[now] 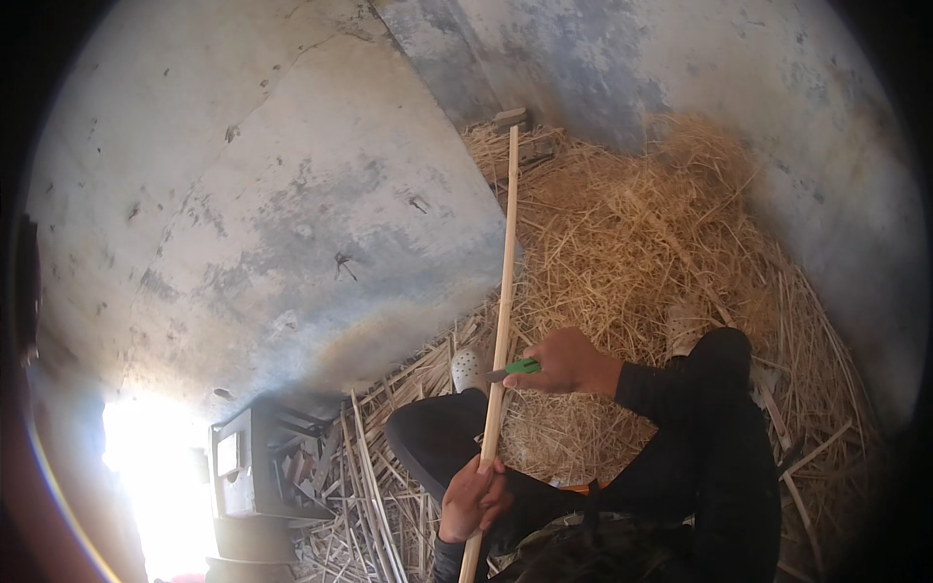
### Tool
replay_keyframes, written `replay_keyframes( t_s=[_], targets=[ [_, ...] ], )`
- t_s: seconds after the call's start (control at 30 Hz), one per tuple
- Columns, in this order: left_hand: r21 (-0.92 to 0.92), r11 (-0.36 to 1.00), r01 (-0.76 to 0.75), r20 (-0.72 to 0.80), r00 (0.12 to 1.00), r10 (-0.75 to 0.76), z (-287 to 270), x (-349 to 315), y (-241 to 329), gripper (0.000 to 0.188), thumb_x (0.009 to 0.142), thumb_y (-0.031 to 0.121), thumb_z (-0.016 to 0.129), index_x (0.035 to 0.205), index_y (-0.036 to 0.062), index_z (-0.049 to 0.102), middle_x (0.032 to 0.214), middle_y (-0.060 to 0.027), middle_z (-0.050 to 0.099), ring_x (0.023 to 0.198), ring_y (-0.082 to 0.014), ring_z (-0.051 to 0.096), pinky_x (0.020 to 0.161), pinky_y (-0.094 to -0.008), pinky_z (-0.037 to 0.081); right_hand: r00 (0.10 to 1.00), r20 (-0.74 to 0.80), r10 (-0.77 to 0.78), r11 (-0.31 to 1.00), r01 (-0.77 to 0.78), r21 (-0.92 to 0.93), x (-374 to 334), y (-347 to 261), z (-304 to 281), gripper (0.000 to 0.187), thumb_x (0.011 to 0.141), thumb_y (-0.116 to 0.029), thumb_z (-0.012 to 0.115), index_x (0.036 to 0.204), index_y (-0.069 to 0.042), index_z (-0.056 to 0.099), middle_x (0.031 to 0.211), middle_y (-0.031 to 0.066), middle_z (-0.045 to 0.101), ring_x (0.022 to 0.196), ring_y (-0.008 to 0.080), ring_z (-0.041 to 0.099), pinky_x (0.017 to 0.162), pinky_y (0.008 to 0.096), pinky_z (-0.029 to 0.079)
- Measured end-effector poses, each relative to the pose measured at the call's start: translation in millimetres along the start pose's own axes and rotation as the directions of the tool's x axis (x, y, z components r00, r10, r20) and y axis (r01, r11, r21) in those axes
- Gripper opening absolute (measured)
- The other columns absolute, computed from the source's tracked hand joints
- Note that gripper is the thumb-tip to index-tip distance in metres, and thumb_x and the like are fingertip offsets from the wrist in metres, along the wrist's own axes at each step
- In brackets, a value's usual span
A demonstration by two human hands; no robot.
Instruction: The person sits on a straw-covered floor and uses a green utility knife to shave the bark off a long, thin wooden stick. They hold the stick with their left hand and repeatedly scrape the blade along its length, rotating the stick to work on different sides.
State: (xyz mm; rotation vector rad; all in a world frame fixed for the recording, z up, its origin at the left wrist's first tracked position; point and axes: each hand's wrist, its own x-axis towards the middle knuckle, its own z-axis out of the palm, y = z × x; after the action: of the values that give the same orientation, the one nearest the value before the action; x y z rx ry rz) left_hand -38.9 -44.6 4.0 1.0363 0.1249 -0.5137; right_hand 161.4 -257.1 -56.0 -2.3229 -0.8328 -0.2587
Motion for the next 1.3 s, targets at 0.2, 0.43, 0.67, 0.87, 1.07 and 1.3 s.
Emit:
replay_keyframes(
  t_s=[0.2, 0.43, 0.67, 0.87, 1.07, 1.3],
  targets=[
    [0.043, 0.998, 0.045, -0.015, 0.999, -0.044, 8.0, -5.0, -2.9, 0.027, 0.101, 0.031, 0.043, 0.104, 0.0040, 0.042, 0.061, 0.0024, 0.035, 0.039, -0.0075, 0.028, 0.038, -0.0216, 0.025, 0.992, -0.125, -0.008, 0.999, 0.004, -0.033, 14.1, 27.6, -12.9, 0.080, 0.074, -0.085, 0.043, 0.042, -0.012, 0.050, 0.037, 0.0021, 0.035, 0.033, 0.0178, 0.041, 0.033, 0.0342, 0.028],
    [0.140, 0.987, 0.084, -0.019, 0.996, -0.082, 17.7, -27.2, -9.6, 0.024, 0.101, 0.028, 0.044, 0.107, 0.0052, 0.043, 0.064, 0.0027, 0.036, 0.042, -0.0064, 0.029, 0.039, -0.0214, 0.026, 0.955, -0.206, 0.216, 0.961, -0.245, -0.128, 29.3, 86.8, -30.0, 0.080, 0.079, -0.085, 0.034, 0.045, -0.013, 0.040, 0.042, -0.0035, 0.028, 0.036, 0.0148, 0.030, 0.035, 0.0362, 0.021],
    [0.128, 0.980, 0.150, -0.030, 0.989, -0.147, 8.9, -51.9, -29.0, 0.023, 0.100, 0.028, 0.048, 0.105, 0.0066, 0.045, 0.065, 0.0039, 0.039, 0.050, -0.0049, 0.033, 0.043, -0.0211, 0.027, 0.904, -0.252, 0.345, 0.896, -0.397, -0.198, 33.1, 131.0, -47.6, 0.079, 0.081, -0.084, 0.032, 0.048, -0.013, 0.045, 0.044, -0.0032, 0.028, 0.038, 0.0127, 0.030, 0.035, 0.0367, 0.021],
    [0.194, 0.957, 0.215, -0.076, 0.976, -0.203, 20.3, -86.9, -21.4, 0.025, 0.096, 0.035, 0.056, 0.102, 0.0129, 0.047, 0.066, 0.0070, 0.041, 0.051, -0.0029, 0.037, 0.043, -0.0179, 0.027, 0.902, -0.310, 0.301, 0.879, -0.389, -0.277, 38.1, 159.1, -81.9, 0.074, 0.082, -0.078, 0.043, 0.051, -0.011, 0.051, 0.041, -0.0023, 0.026, 0.035, 0.0135, 0.028, 0.036, 0.0329, 0.025],
    [0.140, 0.958, 0.252, -0.057, 0.968, -0.246, 14.0, -75.7, -33.9, 0.019, 0.098, 0.031, 0.052, 0.101, 0.0140, 0.045, 0.065, 0.0071, 0.040, 0.050, -0.0033, 0.035, 0.042, -0.0192, 0.029, 0.931, -0.342, 0.130, 0.837, -0.288, -0.466, 30.4, 201.0, -96.4, 0.076, 0.081, -0.081, 0.038, 0.050, -0.012, 0.044, 0.043, -0.0009, 0.025, 0.036, 0.0142, 0.025, 0.035, 0.0342, 0.025],
    [0.174, 0.923, 0.343, -0.114, 0.938, -0.327, 15.1, -72.3, -21.6, 0.024, 0.097, 0.034, 0.053, 0.103, 0.0130, 0.043, 0.064, 0.0060, 0.040, 0.049, -0.0043, 0.036, 0.042, -0.0198, 0.031, 0.961, -0.272, 0.046, 0.856, -0.179, -0.485, 10.7, 224.8, -81.7, 0.074, 0.080, -0.081, 0.040, 0.051, -0.013, 0.044, 0.046, -0.0026, 0.026, 0.038, 0.0139, 0.025, 0.037, 0.0350, 0.025]
  ],
)
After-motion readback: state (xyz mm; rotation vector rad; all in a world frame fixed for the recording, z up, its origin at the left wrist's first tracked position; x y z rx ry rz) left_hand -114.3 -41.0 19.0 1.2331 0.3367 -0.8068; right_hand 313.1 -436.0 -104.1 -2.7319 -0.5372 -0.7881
